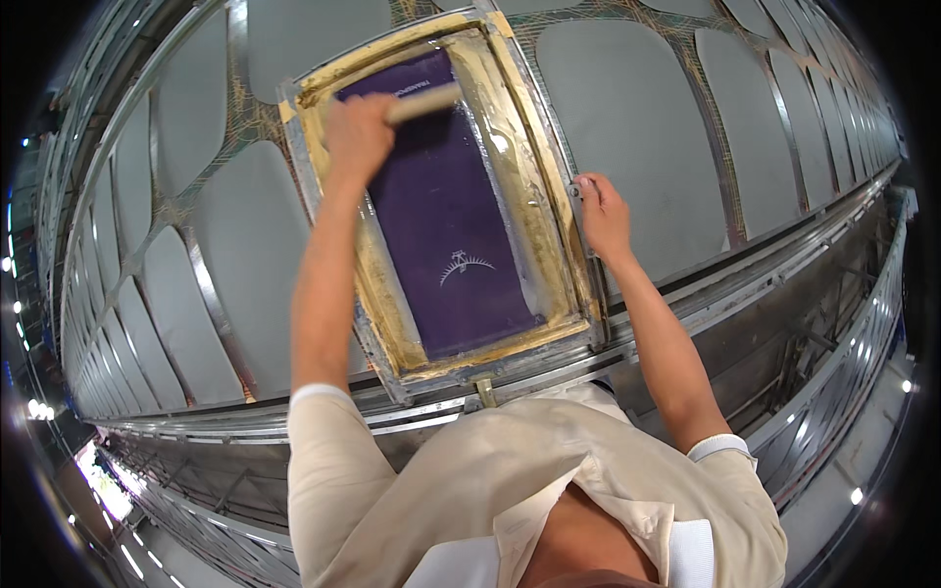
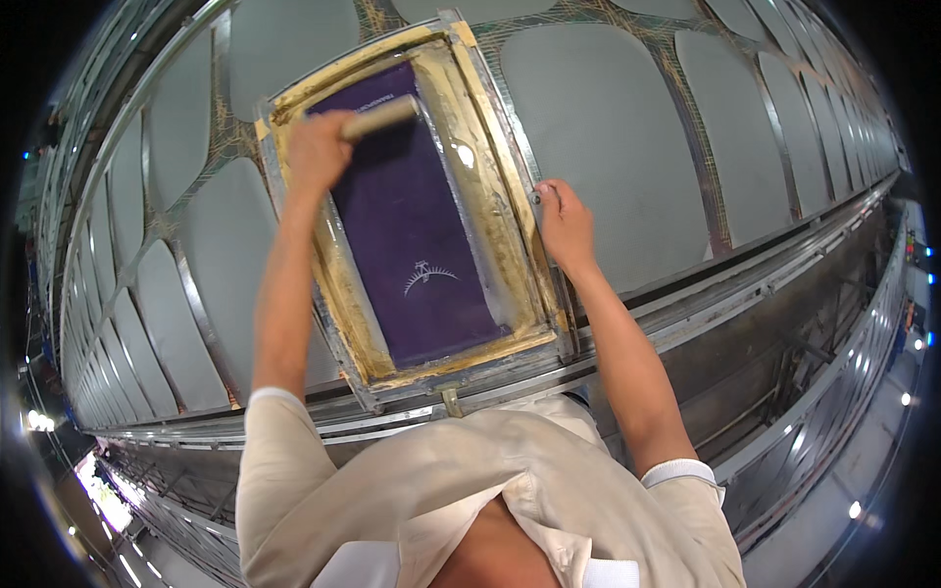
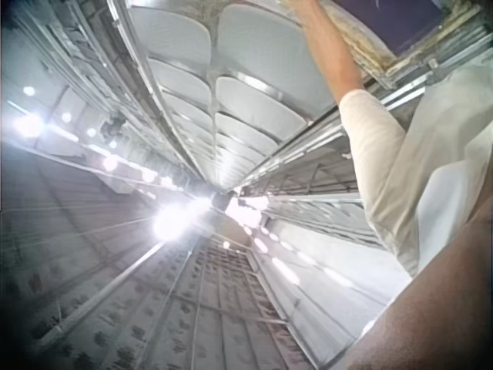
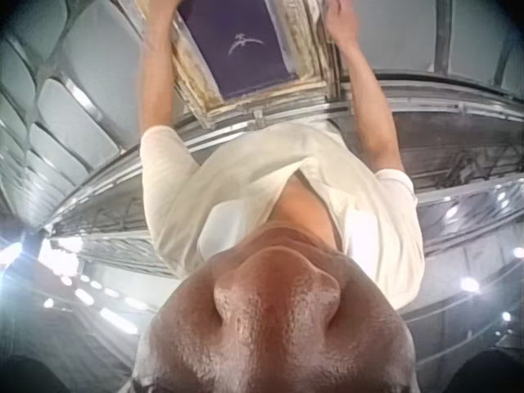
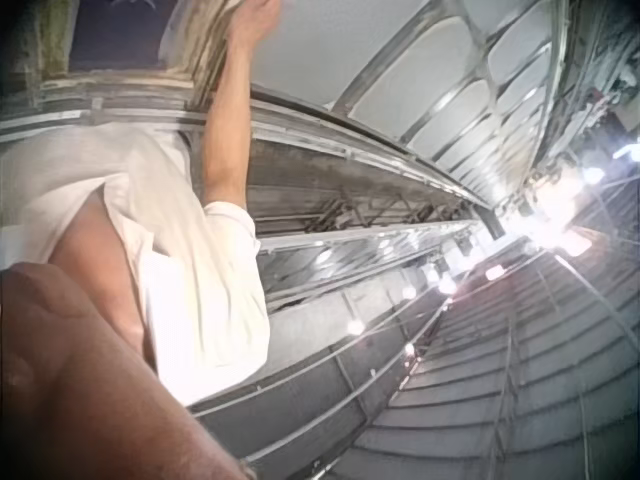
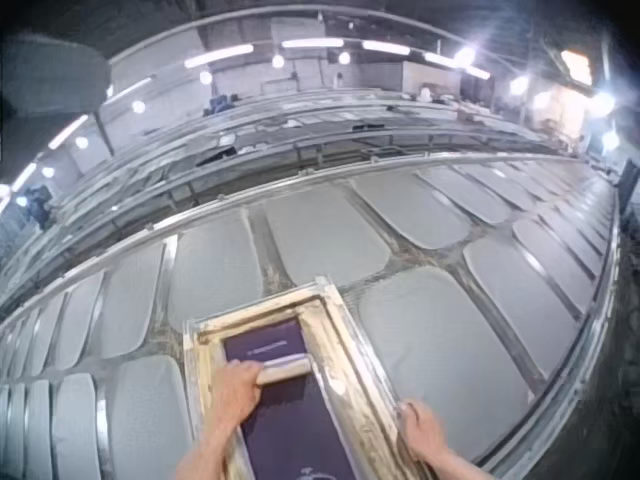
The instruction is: The person uses a squeegee to spread purple ink across a screen-printing frame mounted on a conveyor. Another person pours a clear liquid onto the screen near the end, and the wearer spreads it with the squeegee.
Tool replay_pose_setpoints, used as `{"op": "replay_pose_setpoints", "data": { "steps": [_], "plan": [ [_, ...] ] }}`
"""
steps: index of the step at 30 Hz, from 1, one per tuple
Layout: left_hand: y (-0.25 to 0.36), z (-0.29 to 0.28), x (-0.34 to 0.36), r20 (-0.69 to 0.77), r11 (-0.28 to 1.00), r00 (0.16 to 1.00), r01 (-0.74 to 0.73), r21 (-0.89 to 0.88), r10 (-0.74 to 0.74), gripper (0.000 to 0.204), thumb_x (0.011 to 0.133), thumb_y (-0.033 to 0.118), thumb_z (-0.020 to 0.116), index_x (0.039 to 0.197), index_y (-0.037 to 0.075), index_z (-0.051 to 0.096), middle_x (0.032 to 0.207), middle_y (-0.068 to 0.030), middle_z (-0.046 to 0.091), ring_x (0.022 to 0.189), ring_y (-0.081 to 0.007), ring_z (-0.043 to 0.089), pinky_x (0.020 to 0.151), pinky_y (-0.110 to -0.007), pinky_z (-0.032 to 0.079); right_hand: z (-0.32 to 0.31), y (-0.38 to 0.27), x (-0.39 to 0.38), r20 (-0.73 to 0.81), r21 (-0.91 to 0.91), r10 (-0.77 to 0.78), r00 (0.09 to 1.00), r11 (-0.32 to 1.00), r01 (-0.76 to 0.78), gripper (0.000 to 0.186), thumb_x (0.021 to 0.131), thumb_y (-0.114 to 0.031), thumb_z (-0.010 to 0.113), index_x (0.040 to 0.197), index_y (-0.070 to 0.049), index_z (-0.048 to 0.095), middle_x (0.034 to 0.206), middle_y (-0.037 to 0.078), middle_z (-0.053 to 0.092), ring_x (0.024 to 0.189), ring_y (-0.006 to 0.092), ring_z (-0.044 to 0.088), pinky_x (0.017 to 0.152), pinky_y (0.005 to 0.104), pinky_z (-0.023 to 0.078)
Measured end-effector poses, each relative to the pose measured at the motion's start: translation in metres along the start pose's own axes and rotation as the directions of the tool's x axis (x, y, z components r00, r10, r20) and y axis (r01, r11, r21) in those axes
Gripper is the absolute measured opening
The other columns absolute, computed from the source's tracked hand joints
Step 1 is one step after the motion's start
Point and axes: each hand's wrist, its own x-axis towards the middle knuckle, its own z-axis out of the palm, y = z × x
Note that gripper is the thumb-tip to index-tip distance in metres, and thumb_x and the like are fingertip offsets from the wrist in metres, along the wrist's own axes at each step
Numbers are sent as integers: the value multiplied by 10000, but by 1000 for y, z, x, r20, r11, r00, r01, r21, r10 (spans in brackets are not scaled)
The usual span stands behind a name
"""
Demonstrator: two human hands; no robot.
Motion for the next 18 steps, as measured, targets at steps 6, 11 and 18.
{"op": "replay_pose_setpoints", "data": {
  "steps": [6, 11, 18],
  "plan": [
    [-48, 9, 70, 164, 992, 980, 106, 65, -116, 313, 805, 245, 768, 1114, 201, 757, 930, -134, 740, 910, -357, 698, 800, -455, 535, -2, -1, 4, 0, 18, 3, 1000, 1000, -3, 296, 1024, -322, 561, 1111, -69, 689, 841, 169, 689, 738, 220, 632, 734, 361, 494],
    [5, -3, -3, 178, 991, 982, 88, -99, -69, 260, 752, 82, 722, 992, 166, 776, 932, -114, 748, 890, -353, 697, 794, -451, 551, 1, 11, 6, -34, 64, -103, 994, 992, 105, 311, 1019, -327, 550, 1128, -71, 688, 867, 191, 708, 785, 327, 678, 747, 393, 507],
    [128, -51, -195, 387, 994, 921, -14, -105, 54, 534, 627, -85, 703, 1124, 105, 744, 1108, -62, 726, 1049, -313, 622, 937, -434, 462, -1, 19, 11, -57, 88, -76, 995, 993, 81, 345, 996, -346, 549, 1154, -73, 687, 901, 243, 712, 875, 441, 683, 806, 471, 521]
  ]
}}
